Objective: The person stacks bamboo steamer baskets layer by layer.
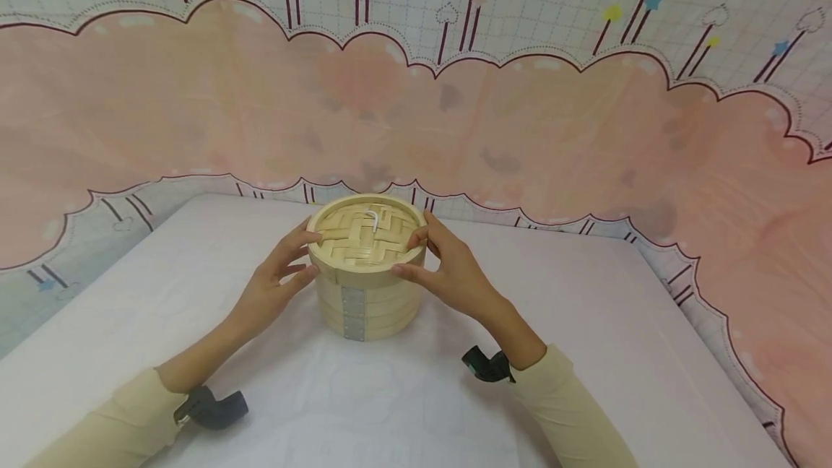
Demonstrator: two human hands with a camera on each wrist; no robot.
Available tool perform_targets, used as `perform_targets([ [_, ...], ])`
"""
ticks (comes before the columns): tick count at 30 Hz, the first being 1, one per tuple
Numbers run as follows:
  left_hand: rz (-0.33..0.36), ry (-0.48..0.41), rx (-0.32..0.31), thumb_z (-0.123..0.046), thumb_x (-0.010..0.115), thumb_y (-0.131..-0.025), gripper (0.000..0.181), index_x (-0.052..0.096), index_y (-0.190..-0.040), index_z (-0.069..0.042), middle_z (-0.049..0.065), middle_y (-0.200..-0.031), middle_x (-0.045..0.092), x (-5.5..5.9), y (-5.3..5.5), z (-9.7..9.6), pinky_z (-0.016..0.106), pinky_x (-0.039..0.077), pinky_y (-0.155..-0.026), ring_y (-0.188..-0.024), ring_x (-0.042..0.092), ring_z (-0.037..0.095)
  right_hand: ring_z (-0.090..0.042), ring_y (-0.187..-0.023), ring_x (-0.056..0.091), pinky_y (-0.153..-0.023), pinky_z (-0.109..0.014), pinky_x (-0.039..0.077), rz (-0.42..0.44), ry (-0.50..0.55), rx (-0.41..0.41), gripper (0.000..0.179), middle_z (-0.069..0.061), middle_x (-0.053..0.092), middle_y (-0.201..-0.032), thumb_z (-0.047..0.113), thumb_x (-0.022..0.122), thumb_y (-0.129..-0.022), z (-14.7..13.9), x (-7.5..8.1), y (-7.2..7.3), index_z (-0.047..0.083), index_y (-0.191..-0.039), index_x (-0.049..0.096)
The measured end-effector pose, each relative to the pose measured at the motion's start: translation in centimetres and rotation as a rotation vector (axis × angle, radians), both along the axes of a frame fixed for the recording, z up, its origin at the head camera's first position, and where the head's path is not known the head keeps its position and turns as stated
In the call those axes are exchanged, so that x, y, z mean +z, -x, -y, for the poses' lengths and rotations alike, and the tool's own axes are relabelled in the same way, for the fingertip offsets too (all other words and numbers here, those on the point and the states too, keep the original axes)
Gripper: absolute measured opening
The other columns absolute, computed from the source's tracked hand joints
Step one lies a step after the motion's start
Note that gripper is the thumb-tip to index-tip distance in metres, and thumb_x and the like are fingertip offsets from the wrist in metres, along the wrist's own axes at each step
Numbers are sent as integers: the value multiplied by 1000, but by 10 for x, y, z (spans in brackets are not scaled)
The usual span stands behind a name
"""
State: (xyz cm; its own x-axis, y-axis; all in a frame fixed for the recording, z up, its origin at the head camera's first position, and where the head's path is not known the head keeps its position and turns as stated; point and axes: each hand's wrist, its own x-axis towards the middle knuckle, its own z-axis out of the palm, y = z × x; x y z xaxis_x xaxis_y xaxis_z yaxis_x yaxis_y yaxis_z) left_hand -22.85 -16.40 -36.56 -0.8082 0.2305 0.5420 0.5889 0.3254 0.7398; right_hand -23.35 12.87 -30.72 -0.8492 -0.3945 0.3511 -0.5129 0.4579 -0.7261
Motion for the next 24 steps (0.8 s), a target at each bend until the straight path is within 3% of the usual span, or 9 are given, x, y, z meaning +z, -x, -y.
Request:
perform_targets([
  [9, -1, 4, 36, -20, 66, -92, 44, 51, -132, -27, -10, -156, 22, 3, -5, -5, 55, 43, -95, -126, 46, 28, -17, -142, 19, -106, -31, 37, 43, 15, -31, 40, -6, 23, -155, 35, 77, -81, 1, 3, -4, 13, -103, 52],
  [24, 31, -18, 74, -22, 68, -91, 43, 53, -131, -27, -12, -155, 22, 4, -16, -12, 54, 41, -95, -127, 44, 29, -16, -143, 17, -107, -33, 37, 2, 25, -10, 38, -10, 30, -152, 29, 79, -80, 0, 3, -7, 11, -102, 54],
])
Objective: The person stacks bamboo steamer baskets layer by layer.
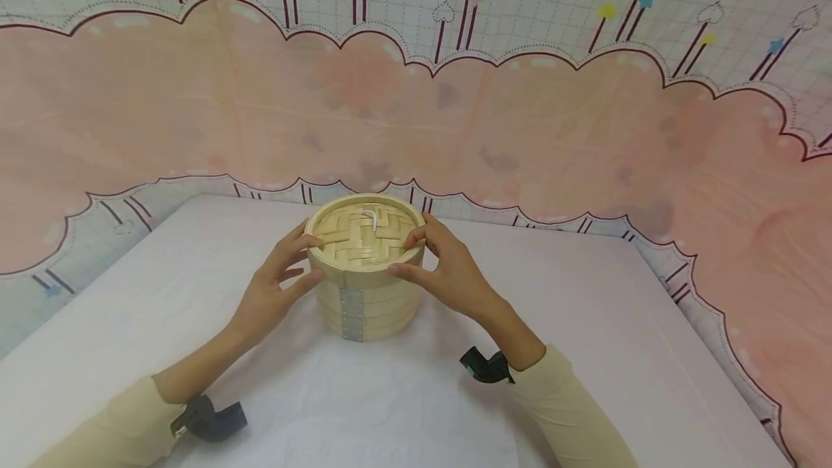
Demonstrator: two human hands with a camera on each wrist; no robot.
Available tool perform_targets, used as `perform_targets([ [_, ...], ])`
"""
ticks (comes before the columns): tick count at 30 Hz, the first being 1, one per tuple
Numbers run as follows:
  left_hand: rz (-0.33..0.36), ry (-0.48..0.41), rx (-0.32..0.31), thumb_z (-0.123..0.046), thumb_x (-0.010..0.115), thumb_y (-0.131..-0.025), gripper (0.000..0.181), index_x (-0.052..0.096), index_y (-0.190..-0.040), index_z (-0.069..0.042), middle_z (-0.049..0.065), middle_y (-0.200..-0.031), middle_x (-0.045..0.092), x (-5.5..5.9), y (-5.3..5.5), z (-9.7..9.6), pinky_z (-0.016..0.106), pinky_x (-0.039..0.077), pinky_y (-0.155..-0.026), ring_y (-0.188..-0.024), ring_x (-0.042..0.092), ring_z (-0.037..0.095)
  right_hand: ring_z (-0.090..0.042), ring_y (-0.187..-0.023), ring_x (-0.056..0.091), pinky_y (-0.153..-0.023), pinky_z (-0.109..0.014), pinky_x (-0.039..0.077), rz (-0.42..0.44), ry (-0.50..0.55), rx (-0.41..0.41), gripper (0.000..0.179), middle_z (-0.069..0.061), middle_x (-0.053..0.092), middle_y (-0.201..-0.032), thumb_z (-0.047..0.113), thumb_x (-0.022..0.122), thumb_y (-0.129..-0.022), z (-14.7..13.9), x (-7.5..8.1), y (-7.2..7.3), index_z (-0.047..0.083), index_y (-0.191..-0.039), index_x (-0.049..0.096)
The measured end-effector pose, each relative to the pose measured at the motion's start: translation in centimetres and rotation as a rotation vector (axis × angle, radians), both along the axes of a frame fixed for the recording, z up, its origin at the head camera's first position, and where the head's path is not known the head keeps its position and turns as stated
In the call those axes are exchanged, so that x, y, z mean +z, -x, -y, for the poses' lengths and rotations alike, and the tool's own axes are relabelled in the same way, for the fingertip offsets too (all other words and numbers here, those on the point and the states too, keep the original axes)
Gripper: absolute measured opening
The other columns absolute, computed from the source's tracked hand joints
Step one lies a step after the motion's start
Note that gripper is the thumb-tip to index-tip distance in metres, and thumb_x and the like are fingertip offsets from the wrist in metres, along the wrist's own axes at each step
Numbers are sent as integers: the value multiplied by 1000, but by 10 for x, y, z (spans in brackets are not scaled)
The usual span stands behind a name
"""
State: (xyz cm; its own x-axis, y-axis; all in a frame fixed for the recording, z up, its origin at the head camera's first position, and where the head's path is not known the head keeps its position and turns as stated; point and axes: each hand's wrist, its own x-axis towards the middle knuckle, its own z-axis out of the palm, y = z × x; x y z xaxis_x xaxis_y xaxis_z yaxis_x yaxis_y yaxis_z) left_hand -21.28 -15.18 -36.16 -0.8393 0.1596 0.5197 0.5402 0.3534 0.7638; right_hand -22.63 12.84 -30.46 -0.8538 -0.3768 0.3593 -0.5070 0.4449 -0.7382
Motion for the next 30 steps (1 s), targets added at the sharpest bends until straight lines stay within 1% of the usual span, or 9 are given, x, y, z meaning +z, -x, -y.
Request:
perform_targets([
  [4, -9, -5, 14, -22, 69, -90, 42, 54, -129, -26, -10, -155, 23, 1, -2, -3, 54, 41, -94, -126, 44, 29, -18, -143, 18, -107, -35, 37, -8, 4, 4, 38, -10, 32, -151, 29, 79, -80, -1, 0, 2, 10, -102, 54],
  [11, -22, -21, 16, -20, 69, -90, 41, 54, -128, -24, -4, -155, 22, 2, -4, -9, 55, 41, -93, -130, 39, 30, -20, -141, 23, -104, -31, 40, 7, -1, 1, 37, -12, 29, -153, 31, 79, -80, -3, -2, 6, 12, -101, 53],
  [17, -33, -29, 27, -20, 69, -90, 40, 55, -127, -26, -7, -155, 23, 0, -4, -11, 53, 41, -93, -130, 39, 27, -19, -141, 23, -104, -31, 40, 1, -8, 5, 34, -10, 30, -152, 31, 78, -81, -5, -3, 9, 14, -99, 55],
  [21, -43, -45, 36, -19, 70, -89, 41, 55, -127, -26, -8, -154, 24, -1, -5, -12, 55, 39, -94, -130, 39, 26, -19, -141, 22, -105, -31, 39, -2, -8, 8, 35, -9, 30, -152, 30, 80, -79, -6, -4, 9, 14, -99, 56],
  [25, -64, -62, 56, -18, 72, -87, 43, 56, -126, -25, -8, -153, 27, -3, -6, -14, 55, 35, -95, -131, 38, 23, -18, -142, 21, -104, -31, 40, -23, 1, 22, 38, -7, 32, -152, 27, 83, -75, -5, -5, 9, 13, -99, 56],
  [30, -98, -61, 90, -17, 74, -85, 43, 58, -124, -25, -6, -151, 30, -4, -8, -17, 54, 35, -94, -133, 35, 22, -19, -140, 25, -101, -30, 43, -58, 7, 27, 37, -9, 35, -150, 24, 83, -74, -6, -8, 11, 13, -98, 57],
])
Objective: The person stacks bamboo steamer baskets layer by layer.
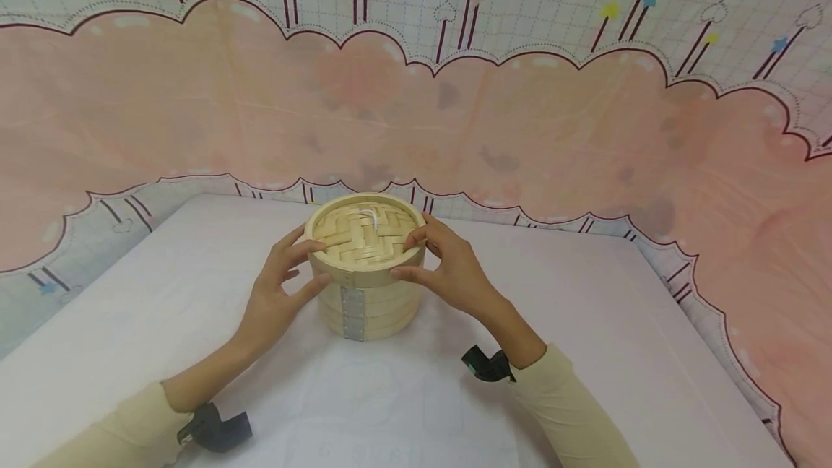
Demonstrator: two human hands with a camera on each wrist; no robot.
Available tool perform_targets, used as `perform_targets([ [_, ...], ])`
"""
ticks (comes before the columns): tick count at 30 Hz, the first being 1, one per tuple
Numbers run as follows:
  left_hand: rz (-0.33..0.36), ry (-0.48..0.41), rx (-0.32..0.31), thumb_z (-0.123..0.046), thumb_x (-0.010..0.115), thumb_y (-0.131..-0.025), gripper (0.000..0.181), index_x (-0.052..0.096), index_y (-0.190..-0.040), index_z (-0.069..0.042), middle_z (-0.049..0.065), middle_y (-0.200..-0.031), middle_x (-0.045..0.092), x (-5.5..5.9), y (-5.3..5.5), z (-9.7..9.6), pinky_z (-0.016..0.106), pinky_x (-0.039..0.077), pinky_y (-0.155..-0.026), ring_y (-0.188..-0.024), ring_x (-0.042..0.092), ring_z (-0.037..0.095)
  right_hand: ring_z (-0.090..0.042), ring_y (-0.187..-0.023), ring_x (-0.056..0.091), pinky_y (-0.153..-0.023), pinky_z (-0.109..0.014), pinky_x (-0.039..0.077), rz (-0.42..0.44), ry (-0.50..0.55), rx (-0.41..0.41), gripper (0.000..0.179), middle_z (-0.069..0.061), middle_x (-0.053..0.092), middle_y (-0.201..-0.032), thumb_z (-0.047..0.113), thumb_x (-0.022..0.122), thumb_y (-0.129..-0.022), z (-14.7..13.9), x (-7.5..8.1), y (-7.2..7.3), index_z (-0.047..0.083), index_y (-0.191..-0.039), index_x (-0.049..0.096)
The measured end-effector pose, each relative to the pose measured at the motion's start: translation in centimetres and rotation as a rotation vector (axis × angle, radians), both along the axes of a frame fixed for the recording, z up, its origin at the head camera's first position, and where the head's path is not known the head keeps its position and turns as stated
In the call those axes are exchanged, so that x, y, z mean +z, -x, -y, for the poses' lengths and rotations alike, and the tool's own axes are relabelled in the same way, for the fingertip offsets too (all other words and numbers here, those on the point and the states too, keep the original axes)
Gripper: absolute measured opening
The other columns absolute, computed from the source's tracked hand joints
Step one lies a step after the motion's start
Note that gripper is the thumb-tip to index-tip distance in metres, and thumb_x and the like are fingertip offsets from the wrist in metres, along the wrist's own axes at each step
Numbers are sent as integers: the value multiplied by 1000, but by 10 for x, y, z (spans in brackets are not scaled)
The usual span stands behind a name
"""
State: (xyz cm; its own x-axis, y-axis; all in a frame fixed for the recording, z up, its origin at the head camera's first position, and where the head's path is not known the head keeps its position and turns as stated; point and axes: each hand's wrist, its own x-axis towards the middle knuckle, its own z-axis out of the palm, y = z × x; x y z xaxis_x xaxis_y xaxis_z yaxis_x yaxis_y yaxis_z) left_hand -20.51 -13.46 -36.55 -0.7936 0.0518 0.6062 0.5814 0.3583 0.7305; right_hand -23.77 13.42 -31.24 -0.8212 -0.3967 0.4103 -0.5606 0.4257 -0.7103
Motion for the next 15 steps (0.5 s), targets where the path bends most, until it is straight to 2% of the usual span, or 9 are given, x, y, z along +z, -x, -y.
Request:
perform_targets([
  [4, -13, 17, 7, -18, 74, -85, 43, 58, -124, -25, -5, -151, 30, 0, -1, -1, 58, 36, -95, -134, 34, 24, -17, -140, 27, -98, -28, 45, -9, 0, 3, 35, -8, 37, -149, 22, 83, -75, -1, -2, 2, 13, -97, 57],
  [9, -21, 30, -33, -14, 73, -86, 42, 57, -124, -23, -1, -152, 29, 1, 2, 2, 61, 37, -95, -138, 29, 27, -19, -140, 28, -97, -29, 45, -20, -8, 11, 34, -9, 37, -149, 22, 82, -75, -2, -2, 2, 12, -96, 57],
  [15, -36, 34, -61, -13, 74, -84, 44, 57, -124, -21, 0, -153, 29, 1, 6, 5, 60, 40, -97, -139, 26, 22, -20, -139, 28, -97, -27, 45, -27, -16, 14, 34, -9, 37, -149, 21, 82, -75, -3, -3, 3, 12, -97, 57],
])
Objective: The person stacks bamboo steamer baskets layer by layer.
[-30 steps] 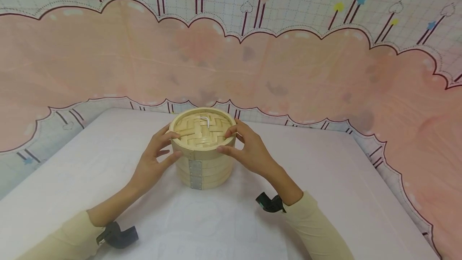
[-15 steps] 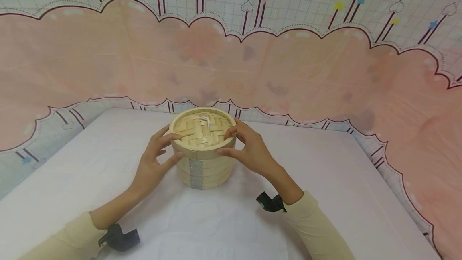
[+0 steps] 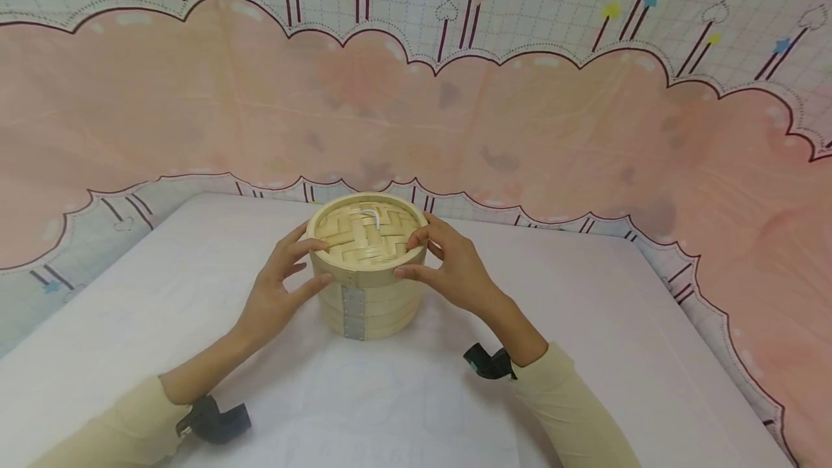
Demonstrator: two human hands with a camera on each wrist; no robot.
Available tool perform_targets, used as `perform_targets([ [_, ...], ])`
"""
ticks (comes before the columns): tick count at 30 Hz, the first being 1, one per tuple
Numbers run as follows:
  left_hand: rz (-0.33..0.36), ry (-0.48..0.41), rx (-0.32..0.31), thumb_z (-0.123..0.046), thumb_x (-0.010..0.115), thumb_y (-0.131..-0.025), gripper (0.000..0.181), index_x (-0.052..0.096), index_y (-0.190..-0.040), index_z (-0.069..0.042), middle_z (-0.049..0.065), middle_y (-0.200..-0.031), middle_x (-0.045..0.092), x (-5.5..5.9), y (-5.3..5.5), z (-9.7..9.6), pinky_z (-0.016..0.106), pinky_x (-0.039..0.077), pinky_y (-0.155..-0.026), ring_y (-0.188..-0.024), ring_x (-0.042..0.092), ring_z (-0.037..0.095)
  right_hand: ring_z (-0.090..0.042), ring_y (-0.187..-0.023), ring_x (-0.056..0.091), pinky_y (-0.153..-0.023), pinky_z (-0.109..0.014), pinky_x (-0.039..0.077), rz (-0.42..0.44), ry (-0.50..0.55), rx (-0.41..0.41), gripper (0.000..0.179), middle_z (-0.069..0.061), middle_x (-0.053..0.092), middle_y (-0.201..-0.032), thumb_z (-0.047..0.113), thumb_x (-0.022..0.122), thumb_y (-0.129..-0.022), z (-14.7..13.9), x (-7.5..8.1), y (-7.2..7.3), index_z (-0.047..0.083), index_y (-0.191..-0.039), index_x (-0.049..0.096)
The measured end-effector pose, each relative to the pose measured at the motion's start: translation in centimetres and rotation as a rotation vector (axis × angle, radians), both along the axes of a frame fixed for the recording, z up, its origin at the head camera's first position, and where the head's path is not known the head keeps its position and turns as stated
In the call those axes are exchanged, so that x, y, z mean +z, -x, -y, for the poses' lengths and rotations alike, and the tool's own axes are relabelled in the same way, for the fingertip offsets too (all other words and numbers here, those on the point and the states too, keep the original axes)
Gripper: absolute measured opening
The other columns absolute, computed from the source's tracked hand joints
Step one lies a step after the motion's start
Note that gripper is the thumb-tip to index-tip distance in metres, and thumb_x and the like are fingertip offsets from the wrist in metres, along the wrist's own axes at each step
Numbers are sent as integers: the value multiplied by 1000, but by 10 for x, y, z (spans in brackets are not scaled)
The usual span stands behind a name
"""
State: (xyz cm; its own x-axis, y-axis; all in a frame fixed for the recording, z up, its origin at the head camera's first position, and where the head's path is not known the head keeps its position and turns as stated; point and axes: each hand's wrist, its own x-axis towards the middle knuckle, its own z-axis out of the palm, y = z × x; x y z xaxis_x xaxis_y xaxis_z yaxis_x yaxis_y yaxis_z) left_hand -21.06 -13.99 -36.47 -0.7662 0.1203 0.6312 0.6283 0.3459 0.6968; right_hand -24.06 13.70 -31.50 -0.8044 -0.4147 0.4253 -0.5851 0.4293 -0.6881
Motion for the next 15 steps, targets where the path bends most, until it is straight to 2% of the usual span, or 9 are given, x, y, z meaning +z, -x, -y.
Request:
perform_targets([
  [4, -17, -12, -11, -9, 76, -82, 45, 60, -123, -18, 2, -153, 29, 0, 3, 1, 57, 41, -98, -140, 26, 23, -19, -139, 29, -97, -25, 44, -4, -2, 1, 34, -9, 37, -149, 21, 82, -75, -1, 0, 1, 12, -96, 57],
  [11, -1, 17, -7, -12, 76, -83, 45, 61, -124, -21, -7, -154, 27, 3, 3, 3, 50, 44, -98, -140, 25, 19, -22, -139, 29, -97, -29, 45, 11, -4, -4, 35, -9, 34, -150, 25, 82, -75, -1, -2, 2, 13, -96, 57],
  [15, 5, 25, -12, -13, 76, -83, 45, 60, -125, -19, -6, -154, 26, 4, 3, 3, 50, 45, -97, -140, 25, 20, -23, -138, 31, -97, -31, 46, 3, -30, -21, 35, -9, 34, -150, 28, 82, -75, -1, -1, 2, 15, -96, 57],
])
